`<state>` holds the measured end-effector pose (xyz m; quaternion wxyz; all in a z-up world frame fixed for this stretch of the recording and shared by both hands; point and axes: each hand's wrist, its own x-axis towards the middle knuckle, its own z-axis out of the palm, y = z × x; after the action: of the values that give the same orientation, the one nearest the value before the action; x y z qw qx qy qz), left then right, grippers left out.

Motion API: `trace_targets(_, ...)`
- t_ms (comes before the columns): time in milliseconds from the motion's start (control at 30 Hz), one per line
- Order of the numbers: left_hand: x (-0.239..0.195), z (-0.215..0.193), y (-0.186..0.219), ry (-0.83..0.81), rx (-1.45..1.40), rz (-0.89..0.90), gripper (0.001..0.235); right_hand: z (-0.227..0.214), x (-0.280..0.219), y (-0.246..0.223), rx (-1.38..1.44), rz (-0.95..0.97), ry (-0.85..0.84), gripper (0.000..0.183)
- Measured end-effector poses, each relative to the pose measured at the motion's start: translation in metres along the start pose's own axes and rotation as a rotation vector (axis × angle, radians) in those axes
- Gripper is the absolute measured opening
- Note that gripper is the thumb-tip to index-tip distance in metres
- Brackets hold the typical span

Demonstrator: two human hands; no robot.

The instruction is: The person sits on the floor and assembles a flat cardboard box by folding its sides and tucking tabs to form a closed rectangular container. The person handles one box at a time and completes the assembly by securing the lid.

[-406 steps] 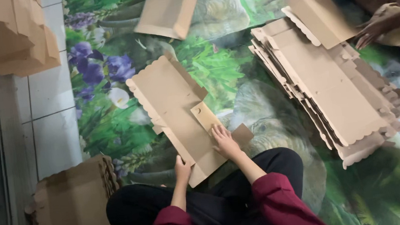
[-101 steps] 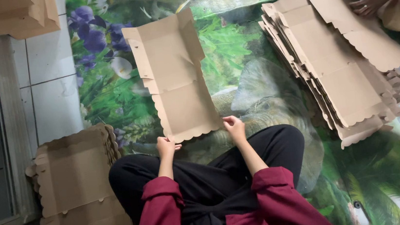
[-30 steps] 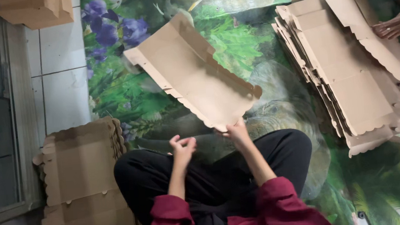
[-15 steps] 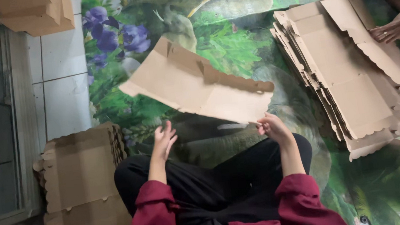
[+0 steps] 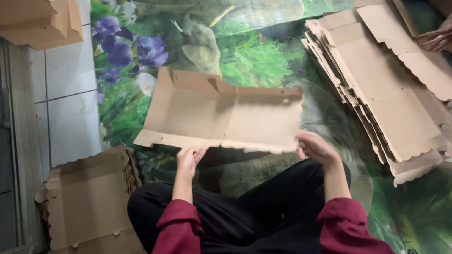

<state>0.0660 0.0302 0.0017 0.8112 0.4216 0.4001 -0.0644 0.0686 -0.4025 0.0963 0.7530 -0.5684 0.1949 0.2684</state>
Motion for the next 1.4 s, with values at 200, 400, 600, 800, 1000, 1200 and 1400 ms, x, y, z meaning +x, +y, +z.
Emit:
trace_targets(200,-0.072,0.066,0.023,0.007,-0.412,0.151,0.027,0.079,-0.028,-0.004,0.399,-0.261,0.129,0.057)
trace_targets(400,-0.077,0.101,-0.08,0.157,-0.398,0.103,0.036,0.185,-0.026,0.054,0.274,0.038,-0.078,0.088)
trace_targets(600,-0.184,0.088,-0.096,0.074,-0.014,0.277,0.025,0.184,0.068,0.119,0.097,0.067,0.181,0.075)
trace_targets(800,-0.215,0.043,-0.051,-0.138,0.118,0.346,0.024,0.194,0.091,0.083,0.248,-0.094,0.366,0.097)
trace_targets(1000,-0.229,-0.009,0.046,0.095,0.25,0.807,0.028,0.209,0.045,0.003,0.094,-0.208,0.255,0.091)
trace_targets(1200,-0.231,-0.075,0.096,0.617,0.586,1.11,0.03,0.162,0.078,-0.018,-0.054,-0.114,0.058,0.069)
trace_targets(1400,-0.227,-0.087,0.073,0.749,0.705,1.011,0.024,0.122,0.112,-0.03,0.096,-0.179,0.24,0.058)
